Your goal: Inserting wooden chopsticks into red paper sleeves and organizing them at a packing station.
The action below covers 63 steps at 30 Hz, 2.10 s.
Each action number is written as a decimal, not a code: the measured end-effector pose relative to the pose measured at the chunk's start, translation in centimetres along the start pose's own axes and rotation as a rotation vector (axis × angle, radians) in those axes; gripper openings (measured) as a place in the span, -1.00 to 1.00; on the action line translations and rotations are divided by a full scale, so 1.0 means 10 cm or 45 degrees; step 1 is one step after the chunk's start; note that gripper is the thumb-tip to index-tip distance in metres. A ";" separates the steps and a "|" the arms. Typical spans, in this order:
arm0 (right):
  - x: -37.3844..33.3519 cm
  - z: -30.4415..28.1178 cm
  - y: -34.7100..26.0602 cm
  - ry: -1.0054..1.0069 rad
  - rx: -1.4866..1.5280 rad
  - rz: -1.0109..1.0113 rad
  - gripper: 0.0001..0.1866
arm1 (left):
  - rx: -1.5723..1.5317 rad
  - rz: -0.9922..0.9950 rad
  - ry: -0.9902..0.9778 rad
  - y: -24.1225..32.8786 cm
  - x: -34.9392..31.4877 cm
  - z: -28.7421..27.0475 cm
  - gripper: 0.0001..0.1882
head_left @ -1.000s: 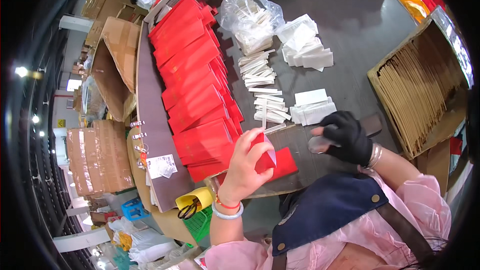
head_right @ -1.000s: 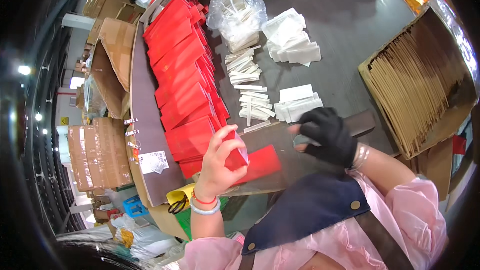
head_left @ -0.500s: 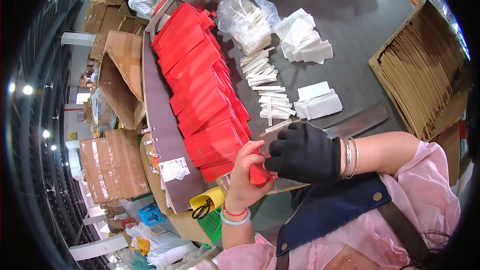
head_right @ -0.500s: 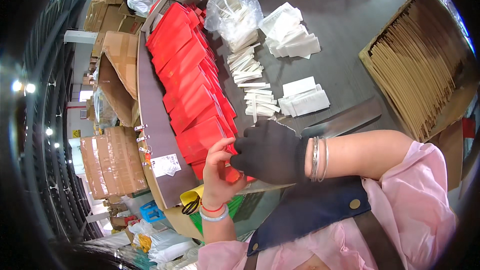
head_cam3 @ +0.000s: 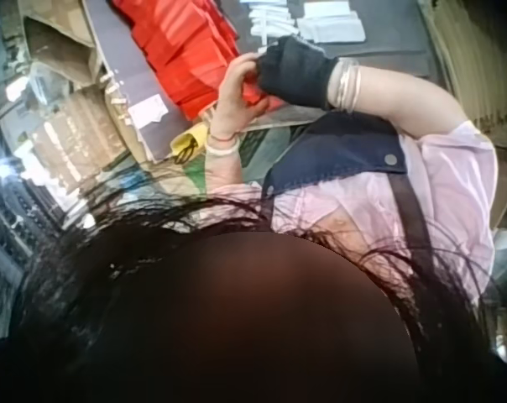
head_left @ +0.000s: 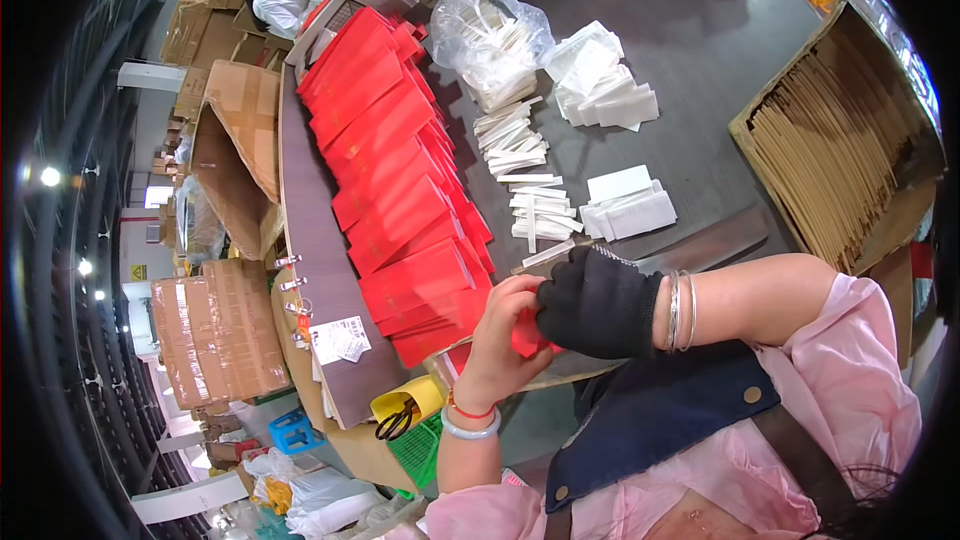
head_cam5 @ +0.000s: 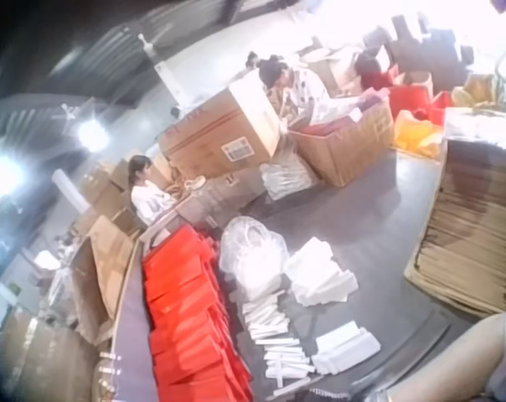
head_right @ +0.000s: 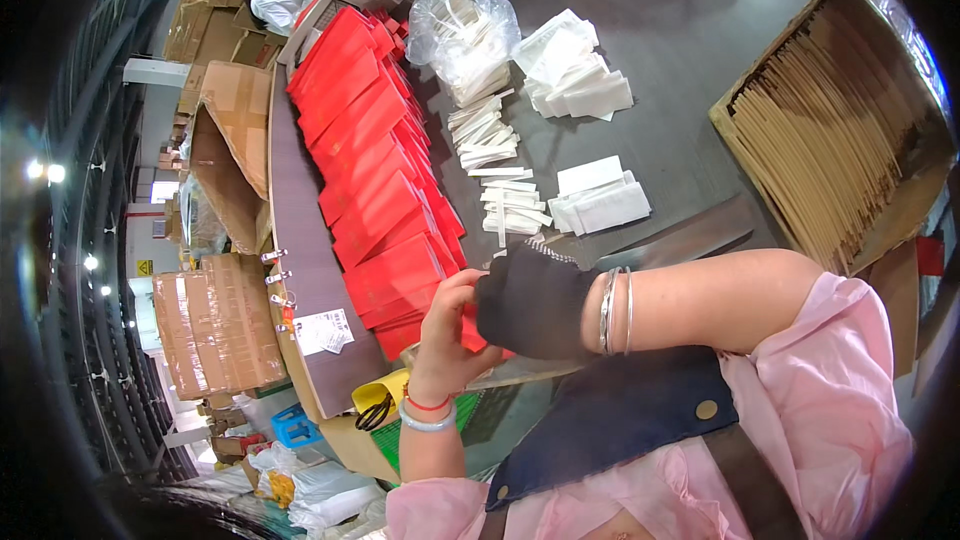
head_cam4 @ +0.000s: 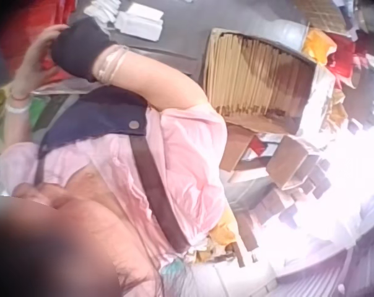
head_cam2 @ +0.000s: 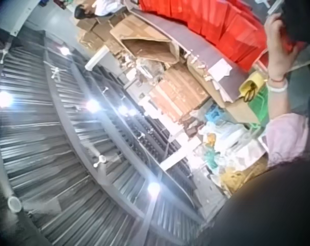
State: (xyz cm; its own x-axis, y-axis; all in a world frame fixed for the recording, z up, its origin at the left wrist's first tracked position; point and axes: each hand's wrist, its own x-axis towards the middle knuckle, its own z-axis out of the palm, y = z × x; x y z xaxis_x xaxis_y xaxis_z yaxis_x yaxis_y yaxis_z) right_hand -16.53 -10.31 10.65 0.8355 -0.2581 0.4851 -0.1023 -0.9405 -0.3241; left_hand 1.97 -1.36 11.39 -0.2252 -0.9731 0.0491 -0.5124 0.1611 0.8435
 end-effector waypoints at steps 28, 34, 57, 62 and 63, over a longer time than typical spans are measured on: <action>-0.17 0.52 0.32 -0.192 -0.069 -0.046 -0.92 | -0.015 -0.211 -0.185 -0.21 0.10 0.01 -0.21; -0.08 0.66 0.23 -0.048 0.127 0.072 -0.91 | 0.496 -0.282 -0.040 -0.47 -0.19 -0.01 0.02; 0.31 0.21 0.05 0.075 -0.093 -0.243 -0.85 | -0.155 -0.285 -0.052 -0.33 -0.27 -0.29 -0.38; 0.19 0.05 0.17 0.163 -0.060 -0.253 -0.87 | 0.051 -0.173 -0.057 -0.18 -0.18 -0.26 -0.28; 0.15 -0.10 0.17 0.065 -0.113 -0.170 -0.83 | 0.264 -0.191 -0.008 -0.07 -0.13 -0.24 -0.24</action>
State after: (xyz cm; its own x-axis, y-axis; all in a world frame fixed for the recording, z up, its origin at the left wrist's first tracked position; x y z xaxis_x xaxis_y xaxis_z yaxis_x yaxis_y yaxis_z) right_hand -15.97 -12.54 11.68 0.8166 -0.1382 0.5604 -0.0414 -0.9824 -0.1820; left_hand 4.60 -0.56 12.04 -0.1387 -0.9877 -0.0719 -0.6994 0.0463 0.7132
